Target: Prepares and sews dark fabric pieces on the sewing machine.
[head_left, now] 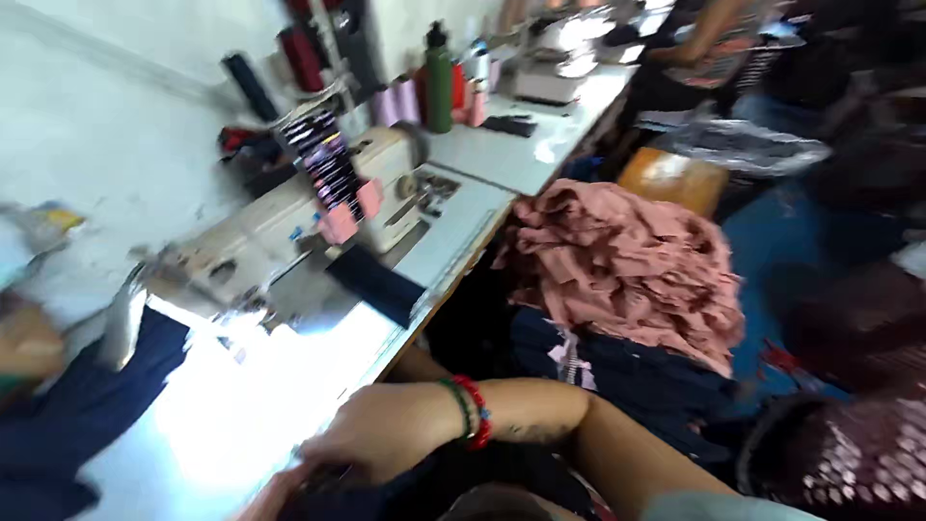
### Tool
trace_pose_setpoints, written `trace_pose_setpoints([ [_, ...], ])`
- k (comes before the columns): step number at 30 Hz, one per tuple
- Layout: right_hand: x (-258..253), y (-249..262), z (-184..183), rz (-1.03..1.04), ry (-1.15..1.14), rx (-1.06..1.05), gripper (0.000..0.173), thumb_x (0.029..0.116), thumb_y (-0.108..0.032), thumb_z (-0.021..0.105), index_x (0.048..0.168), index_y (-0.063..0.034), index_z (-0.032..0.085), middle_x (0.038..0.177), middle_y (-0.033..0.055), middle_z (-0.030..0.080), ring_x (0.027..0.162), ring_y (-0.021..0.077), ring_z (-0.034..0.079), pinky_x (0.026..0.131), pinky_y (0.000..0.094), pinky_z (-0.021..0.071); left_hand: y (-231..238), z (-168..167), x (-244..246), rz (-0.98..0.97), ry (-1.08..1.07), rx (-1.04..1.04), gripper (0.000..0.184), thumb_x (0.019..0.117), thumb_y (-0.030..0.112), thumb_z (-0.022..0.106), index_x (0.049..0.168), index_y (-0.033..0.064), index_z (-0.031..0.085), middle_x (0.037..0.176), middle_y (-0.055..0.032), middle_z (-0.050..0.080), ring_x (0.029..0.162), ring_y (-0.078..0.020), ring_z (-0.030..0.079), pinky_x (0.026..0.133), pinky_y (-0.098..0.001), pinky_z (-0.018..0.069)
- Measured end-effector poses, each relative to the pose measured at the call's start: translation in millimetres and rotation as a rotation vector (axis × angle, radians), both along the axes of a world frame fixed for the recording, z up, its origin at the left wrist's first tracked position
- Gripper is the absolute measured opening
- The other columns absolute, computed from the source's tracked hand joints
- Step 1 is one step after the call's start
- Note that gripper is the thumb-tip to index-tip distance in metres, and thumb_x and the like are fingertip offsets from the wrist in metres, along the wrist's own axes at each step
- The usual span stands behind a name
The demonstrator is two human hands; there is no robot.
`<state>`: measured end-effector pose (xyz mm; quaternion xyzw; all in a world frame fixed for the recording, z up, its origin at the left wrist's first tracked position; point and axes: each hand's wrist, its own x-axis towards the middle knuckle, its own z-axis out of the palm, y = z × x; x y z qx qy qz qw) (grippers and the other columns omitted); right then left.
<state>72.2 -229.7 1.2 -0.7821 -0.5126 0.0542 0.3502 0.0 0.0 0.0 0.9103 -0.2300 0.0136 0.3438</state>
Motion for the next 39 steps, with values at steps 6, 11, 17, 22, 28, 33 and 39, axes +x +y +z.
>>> trace_pose_setpoints([
  [6,13,-45,-38,-0.037,0.272,-0.202,0.025,0.0949,-0.016,0.069,0.119,-0.0103,0.067,0.091,0.0106,0.071,0.082,0.0280,0.070,0.074,0.0550,0.0573,35,-36,4,0.015,0.100,-0.154,0.015,0.0911,0.014,0.062,0.101,0.0083,0.072,0.088,0.0035,0.072,0.080,0.0021,0.066,0.074,-0.0171,0.0566],
  [11,68,-40,-57,-0.141,0.398,-0.118,0.026,0.0967,-0.004,0.059,0.121,-0.0071,0.068,0.099,0.0077,0.071,0.083,0.0154,0.067,0.077,0.0377,0.0570,46,-60,40,0.341,0.019,0.059,0.018,0.0893,0.013,0.060,0.095,0.0108,0.076,0.086,-0.0022,0.072,0.082,-0.0142,0.068,0.076,-0.0410,0.0559],
  [17,121,-11,-57,-0.307,0.261,-0.169,0.023,0.0964,-0.022,0.072,0.112,-0.0047,0.070,0.096,0.0118,0.071,0.087,0.0238,0.068,0.081,0.0489,0.0553,65,-64,87,0.422,-0.016,0.142,0.027,0.0849,0.032,0.083,0.087,0.0059,0.074,0.103,-0.0172,0.066,0.110,-0.0401,0.057,0.091,-0.0664,0.0385],
  [22,140,-1,-62,-0.287,0.198,-0.168,0.024,0.0960,-0.021,0.071,0.114,-0.0056,0.070,0.099,0.0128,0.071,0.090,0.0253,0.068,0.083,0.0501,0.0545,76,-55,104,0.368,0.197,0.242,0.045,0.0862,0.046,0.079,0.085,0.0026,0.069,0.092,-0.0169,0.064,0.106,-0.0386,0.057,0.090,-0.0643,0.0367],
  [28,127,-10,-43,-0.107,0.292,-0.269,0.015,0.0897,-0.012,0.078,0.102,-0.0046,0.071,0.085,0.0073,0.068,0.077,0.0169,0.063,0.072,0.0402,0.0532,68,-49,57,0.138,0.235,0.139,0.030,0.0854,0.044,0.078,0.086,0.0140,0.078,0.091,-0.0042,0.068,0.098,-0.0240,0.062,0.096,-0.0620,0.0409],
  [33,136,-4,-49,-0.220,0.284,-0.248,0.018,0.0933,-0.022,0.076,0.087,-0.0069,0.067,0.071,0.0050,0.059,0.065,0.0162,0.055,0.062,0.0403,0.0452,66,-51,65,0.341,0.113,0.245,0.023,0.0855,0.039,0.078,0.083,0.0162,0.077,0.100,-0.0106,0.068,0.109,-0.0340,0.058,0.091,-0.0605,0.0374],
  [39,148,8,-55,-0.316,0.166,-0.228,0.023,0.0956,-0.024,0.073,0.091,-0.0029,0.067,0.075,0.0103,0.059,0.071,0.0235,0.057,0.065,0.0466,0.0459,78,-56,91,0.411,0.147,0.243,0.042,0.0841,0.047,0.080,0.094,0.0070,0.077,0.106,-0.0147,0.067,0.119,-0.0356,0.053,0.094,-0.0611,0.0349],
])
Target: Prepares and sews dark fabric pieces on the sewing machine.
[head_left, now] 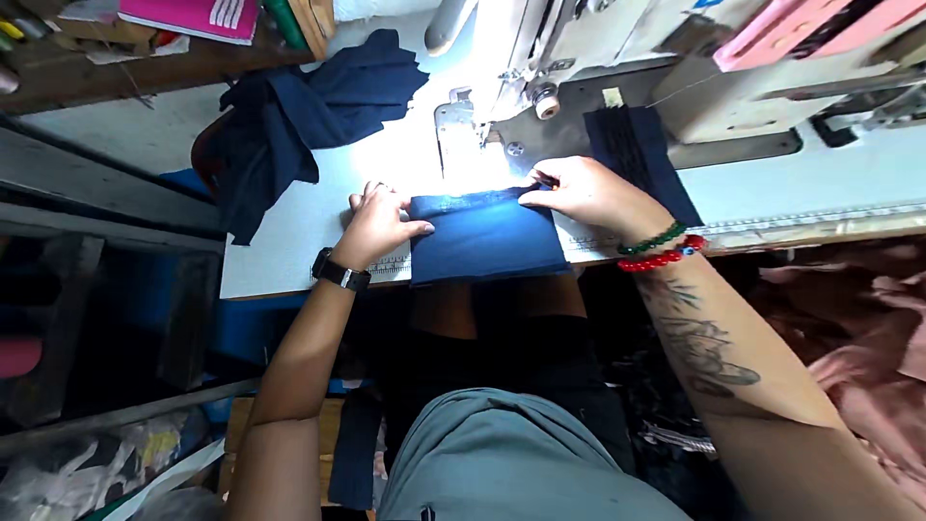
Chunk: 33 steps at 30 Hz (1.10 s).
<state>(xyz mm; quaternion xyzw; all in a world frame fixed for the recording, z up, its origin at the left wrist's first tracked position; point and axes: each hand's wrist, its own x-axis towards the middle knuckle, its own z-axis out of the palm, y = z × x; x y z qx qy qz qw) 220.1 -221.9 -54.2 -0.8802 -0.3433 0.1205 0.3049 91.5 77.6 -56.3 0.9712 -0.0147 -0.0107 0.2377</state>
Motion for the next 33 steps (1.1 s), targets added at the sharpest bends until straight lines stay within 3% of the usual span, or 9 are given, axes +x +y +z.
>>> trace_pose_setpoints([
  [3,2,3,-5,-0.011,-0.071,-0.013,0.024,0.0952,-0.024,0.073,0.095,-0.0009,0.067,0.084,0.0156,0.063,0.080,0.0299,0.062,0.072,0.0521,0.0489,3,-1,7,0.019,-0.011,-0.019,0.042,0.0828,0.047,0.081,0.094,0.0066,0.076,0.101,-0.0144,0.067,0.115,-0.0350,0.054,0.093,-0.0608,0.0346],
  [5,-5,3,-4,-0.040,-0.131,-0.003,0.027,0.0949,-0.023,0.073,0.111,-0.0020,0.068,0.107,0.0200,0.064,0.099,0.0352,0.064,0.085,0.0565,0.0516,1,-3,3,0.043,-0.115,-0.020,0.043,0.0835,0.044,0.081,0.105,0.0084,0.073,0.110,-0.0153,0.067,0.119,-0.0354,0.056,0.095,-0.0628,0.0364],
  [7,-22,-2,0,-0.067,-0.245,0.003,0.027,0.0954,-0.022,0.071,0.117,-0.0062,0.067,0.118,0.0204,0.061,0.101,0.0369,0.065,0.083,0.0577,0.0541,-6,-3,-11,0.018,-0.276,0.016,0.034,0.0896,0.039,0.075,0.113,0.0139,0.071,0.118,-0.0119,0.065,0.121,-0.0329,0.055,0.097,-0.0603,0.0366],
  [11,-69,-30,3,0.041,-0.277,0.017,0.008,0.0946,-0.013,0.071,0.102,-0.0105,0.074,0.098,0.0110,0.068,0.083,0.0287,0.067,0.069,0.0514,0.0551,-11,-8,-51,-0.180,-0.271,0.016,0.017,0.0961,0.035,0.066,0.100,0.0251,0.079,0.125,0.0033,0.068,0.122,-0.0254,0.052,0.101,-0.0581,0.0309],
  [15,-90,-43,-13,0.072,-0.215,0.040,0.014,0.0931,-0.020,0.073,0.106,-0.0153,0.077,0.105,0.0058,0.066,0.083,0.0217,0.065,0.068,0.0450,0.0563,-5,-15,-79,-0.167,-0.255,-0.022,0.013,0.0933,0.031,0.070,0.099,0.0244,0.080,0.128,0.0014,0.068,0.131,-0.0246,0.050,0.104,-0.0583,0.0281],
  [21,-96,-48,-20,0.067,-0.252,0.063,0.018,0.0947,-0.025,0.071,0.110,-0.0172,0.077,0.114,0.0069,0.066,0.089,0.0235,0.067,0.070,0.0459,0.0568,-2,-23,-93,-0.110,-0.286,-0.030,0.022,0.0926,0.040,0.072,0.107,0.0255,0.081,0.133,0.0014,0.068,0.142,-0.0256,0.043,0.111,-0.0596,0.0233],
  [26,-97,-56,-27,0.053,-0.297,0.107,0.020,0.0942,-0.023,0.071,0.110,-0.0139,0.077,0.116,0.0107,0.066,0.088,0.0246,0.067,0.069,0.0443,0.0560,-9,-28,-100,-0.086,-0.367,-0.044,0.017,0.0932,0.030,0.073,0.106,0.0220,0.082,0.132,-0.0020,0.069,0.142,-0.0267,0.045,0.114,-0.0610,0.0204],
  [29,-95,-62,-30,0.041,-0.269,0.134,0.018,0.0955,-0.020,0.069,0.110,-0.0132,0.078,0.119,0.0080,0.068,0.094,0.0218,0.068,0.076,0.0429,0.0580,-9,-31,-102,-0.086,-0.395,-0.018,0.018,0.0945,0.033,0.072,0.106,0.0229,0.082,0.131,-0.0009,0.069,0.141,-0.0260,0.046,0.114,-0.0607,0.0206],
  [33,-90,-74,-30,0.022,-0.198,0.217,0.017,0.0982,-0.014,0.065,0.109,-0.0108,0.076,0.112,0.0043,0.071,0.088,0.0100,0.067,0.079,0.0273,0.0568,-10,-33,-100,-0.077,-0.411,-0.009,0.018,0.0939,0.034,0.073,0.105,0.0228,0.082,0.130,-0.0005,0.070,0.140,-0.0258,0.047,0.113,-0.0602,0.0214],
])
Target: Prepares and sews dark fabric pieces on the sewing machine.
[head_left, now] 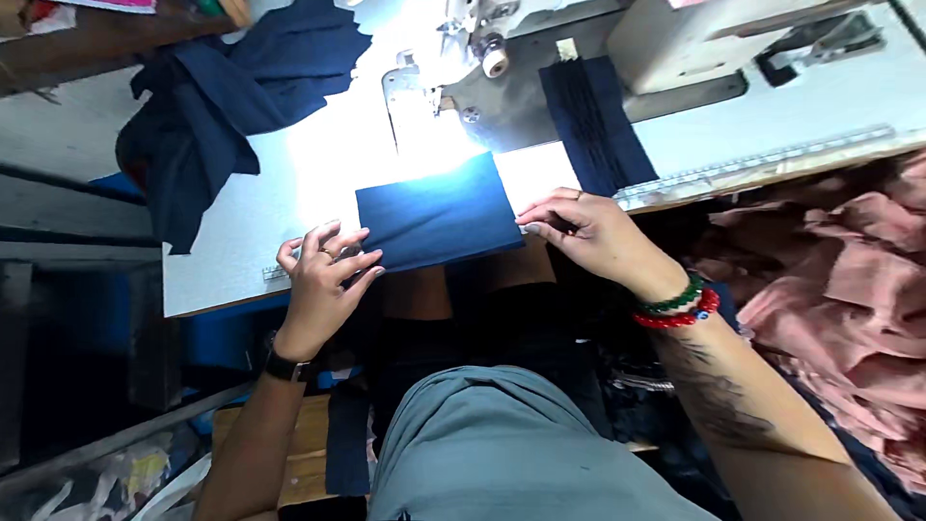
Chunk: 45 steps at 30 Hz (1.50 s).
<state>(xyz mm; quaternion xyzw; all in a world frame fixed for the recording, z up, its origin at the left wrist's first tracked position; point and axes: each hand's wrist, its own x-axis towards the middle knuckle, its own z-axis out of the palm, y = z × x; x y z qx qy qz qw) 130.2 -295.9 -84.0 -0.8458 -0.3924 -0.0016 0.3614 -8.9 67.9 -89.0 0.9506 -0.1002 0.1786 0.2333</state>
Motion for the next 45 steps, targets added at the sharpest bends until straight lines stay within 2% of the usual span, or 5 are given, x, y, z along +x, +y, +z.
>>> trace_pose_setpoints([
  [14,-32,14,4,0.152,-0.150,-0.062,0.013,0.0854,-0.016,0.066,0.094,-0.0098,0.073,0.101,0.0068,0.072,0.090,0.0240,0.069,0.073,0.0444,0.0580,8,17,0,-0.056,0.090,-0.144,0.015,0.0943,0.023,0.066,0.094,0.0143,0.078,0.126,0.0007,0.072,0.136,-0.0171,0.053,0.116,-0.0541,0.0253],
  [17,-69,23,11,0.257,0.054,0.079,0.022,0.0928,-0.016,0.063,0.112,-0.0109,0.073,0.091,0.0049,0.071,0.083,0.0159,0.067,0.074,0.0340,0.0567,25,53,24,-0.087,0.208,-0.374,0.007,0.0913,0.015,0.065,0.095,0.0111,0.069,0.101,0.0037,0.074,0.099,-0.0058,0.068,0.093,-0.0309,0.0553],
  [23,-69,48,5,0.021,0.071,-0.071,0.054,0.0908,-0.014,0.061,0.145,-0.0136,0.061,0.085,0.0063,0.071,0.075,0.0210,0.066,0.071,0.0404,0.0567,4,69,168,-0.251,0.429,-0.301,0.022,0.0887,0.017,0.075,0.104,0.0034,0.067,0.085,0.0010,0.067,0.076,-0.0021,0.062,0.073,-0.0236,0.0539],
  [32,-5,61,1,0.170,-0.239,-0.170,0.016,0.0902,-0.014,0.066,0.103,-0.0127,0.076,0.136,0.0015,0.068,0.099,0.0256,0.071,0.075,0.0447,0.0566,-20,44,212,-0.292,0.257,0.156,0.021,0.0954,0.027,0.068,0.104,0.0085,0.071,0.099,-0.0078,0.070,0.097,-0.0225,0.066,0.088,-0.0476,0.0512],
  [45,0,61,-2,0.176,-0.221,-0.168,0.020,0.0939,-0.015,0.060,0.105,-0.0147,0.076,0.131,-0.0012,0.071,0.095,0.0215,0.071,0.076,0.0412,0.0559,-43,10,122,-0.285,0.044,0.214,0.043,0.1036,0.038,0.055,0.134,0.0110,0.069,0.145,-0.0085,0.061,0.141,-0.0237,0.051,0.119,-0.0554,0.0311],
])
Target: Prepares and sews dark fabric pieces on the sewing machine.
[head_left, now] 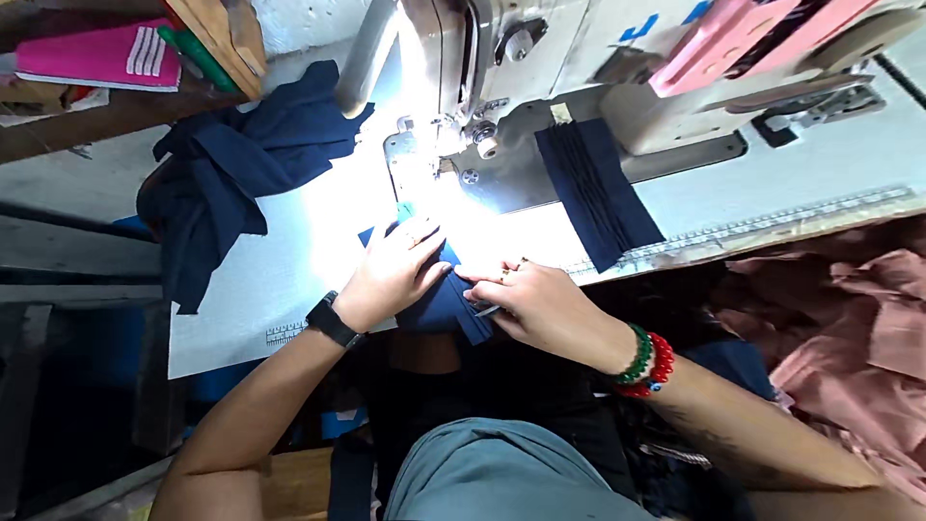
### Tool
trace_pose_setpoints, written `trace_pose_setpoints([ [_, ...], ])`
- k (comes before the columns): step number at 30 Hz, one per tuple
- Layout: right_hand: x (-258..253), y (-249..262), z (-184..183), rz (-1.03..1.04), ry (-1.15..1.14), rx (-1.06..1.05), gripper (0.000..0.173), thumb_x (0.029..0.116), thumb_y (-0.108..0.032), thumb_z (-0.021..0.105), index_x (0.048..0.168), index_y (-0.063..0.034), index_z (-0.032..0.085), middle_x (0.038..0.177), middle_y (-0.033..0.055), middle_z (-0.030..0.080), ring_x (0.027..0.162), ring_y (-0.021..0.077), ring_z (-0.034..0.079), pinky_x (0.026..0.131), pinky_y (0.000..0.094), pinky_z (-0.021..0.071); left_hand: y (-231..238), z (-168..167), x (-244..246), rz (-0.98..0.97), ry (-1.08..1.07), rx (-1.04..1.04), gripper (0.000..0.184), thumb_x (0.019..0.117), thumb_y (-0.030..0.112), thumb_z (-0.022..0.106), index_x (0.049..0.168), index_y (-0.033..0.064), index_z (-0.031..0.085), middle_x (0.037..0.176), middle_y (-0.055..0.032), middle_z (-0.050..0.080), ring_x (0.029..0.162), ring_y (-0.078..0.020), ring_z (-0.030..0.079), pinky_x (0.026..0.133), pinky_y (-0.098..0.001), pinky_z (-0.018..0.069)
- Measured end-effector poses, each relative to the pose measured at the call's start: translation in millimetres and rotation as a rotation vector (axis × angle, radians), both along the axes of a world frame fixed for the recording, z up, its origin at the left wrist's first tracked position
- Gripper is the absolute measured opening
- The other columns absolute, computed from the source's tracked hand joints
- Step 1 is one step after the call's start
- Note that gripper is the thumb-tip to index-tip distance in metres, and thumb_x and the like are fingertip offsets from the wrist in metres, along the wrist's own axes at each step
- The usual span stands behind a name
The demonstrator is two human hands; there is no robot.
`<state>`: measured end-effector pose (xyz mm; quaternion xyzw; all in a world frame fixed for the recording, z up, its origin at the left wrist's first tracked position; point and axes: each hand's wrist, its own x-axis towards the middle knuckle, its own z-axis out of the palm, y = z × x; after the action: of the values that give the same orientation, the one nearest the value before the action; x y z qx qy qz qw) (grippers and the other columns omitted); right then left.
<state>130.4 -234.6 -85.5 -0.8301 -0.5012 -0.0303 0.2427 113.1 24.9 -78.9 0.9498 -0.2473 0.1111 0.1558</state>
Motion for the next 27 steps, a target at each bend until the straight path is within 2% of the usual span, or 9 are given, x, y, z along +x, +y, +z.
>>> trace_pose_setpoints([
  [4,-1,1,0,-0.012,0.021,-0.010,0.019,0.0930,-0.015,0.061,0.105,-0.0140,0.075,0.135,0.0005,0.069,0.100,0.0238,0.071,0.078,0.0434,0.0558,4,2,5,0.103,0.069,0.077,0.061,0.1020,0.056,0.046,0.146,0.0163,0.058,0.155,-0.0026,0.052,0.149,-0.0281,0.038,0.117,-0.0677,0.0210],
  [7,-4,4,-2,-0.050,0.008,-0.011,0.018,0.0938,-0.016,0.060,0.105,-0.0143,0.074,0.135,0.0012,0.069,0.101,0.0243,0.071,0.078,0.0436,0.0549,6,2,15,0.067,0.070,0.110,0.063,0.1011,0.060,0.044,0.148,0.0205,0.057,0.157,0.0021,0.049,0.152,-0.0299,0.033,0.114,-0.0724,0.0178],
  [9,-7,5,-2,-0.081,-0.008,-0.016,0.019,0.0924,-0.016,0.061,0.105,-0.0143,0.075,0.135,0.0018,0.069,0.098,0.0263,0.070,0.075,0.0436,0.0554,7,4,24,0.021,0.091,0.110,0.062,0.1007,0.059,0.045,0.150,0.0223,0.055,0.160,0.0014,0.045,0.154,-0.0318,0.028,0.113,-0.0741,0.0178],
  [10,-8,6,-2,-0.095,-0.014,-0.015,0.019,0.0924,-0.017,0.061,0.105,-0.0144,0.075,0.135,0.0016,0.069,0.097,0.0267,0.070,0.074,0.0432,0.0552,7,5,26,0.013,0.089,0.110,0.061,0.1009,0.058,0.045,0.149,0.0225,0.055,0.161,-0.0005,0.043,0.153,-0.0333,0.029,0.113,-0.0737,0.0190],
  [12,-9,7,-1,-0.112,-0.011,-0.025,0.018,0.0935,-0.018,0.060,0.105,-0.0149,0.074,0.135,0.0008,0.069,0.099,0.0264,0.069,0.074,0.0427,0.0549,5,2,26,0.007,0.032,0.096,0.056,0.1013,0.054,0.049,0.144,0.0195,0.061,0.150,-0.0044,0.055,0.144,-0.0335,0.040,0.110,-0.0693,0.0263],
  [14,-11,7,-1,-0.120,-0.008,-0.028,0.019,0.0924,-0.016,0.061,0.106,-0.0154,0.074,0.135,0.0007,0.069,0.101,0.0263,0.070,0.076,0.0428,0.0556,5,-2,24,0.027,0.019,0.111,0.056,0.1020,0.054,0.049,0.145,0.0199,0.059,0.145,0.0003,0.059,0.144,-0.0299,0.041,0.105,-0.0693,0.0303],
  [19,-13,8,-1,-0.134,-0.021,-0.041,0.019,0.0934,-0.016,0.059,0.106,-0.0153,0.074,0.134,0.0020,0.069,0.102,0.0270,0.069,0.075,0.0417,0.0556,6,0,26,0.075,0.147,0.146,0.065,0.1021,0.062,0.039,0.157,0.0273,0.044,0.163,0.0089,0.040,0.156,-0.0317,0.020,0.108,-0.0806,0.0155],
  [23,-12,10,0,-0.141,-0.039,-0.044,0.019,0.0941,-0.017,0.059,0.106,-0.0155,0.074,0.134,0.0024,0.069,0.099,0.0283,0.069,0.070,0.0416,0.0557,8,4,32,0.058,0.156,0.154,0.065,0.1006,0.065,0.038,0.155,0.0299,0.048,0.162,0.0038,0.041,0.154,-0.0325,0.026,0.110,-0.0766,0.0194],
  [27,-9,13,0,-0.148,-0.050,-0.037,0.019,0.0925,-0.016,0.060,0.105,-0.0155,0.073,0.123,0.0041,0.072,0.093,0.0279,0.068,0.070,0.0417,0.0548,13,9,41,0.061,0.201,0.149,0.066,0.0976,0.069,0.040,0.153,0.0356,0.049,0.165,0.0005,0.035,0.155,-0.0348,0.021,0.110,-0.0778,0.0156],
])
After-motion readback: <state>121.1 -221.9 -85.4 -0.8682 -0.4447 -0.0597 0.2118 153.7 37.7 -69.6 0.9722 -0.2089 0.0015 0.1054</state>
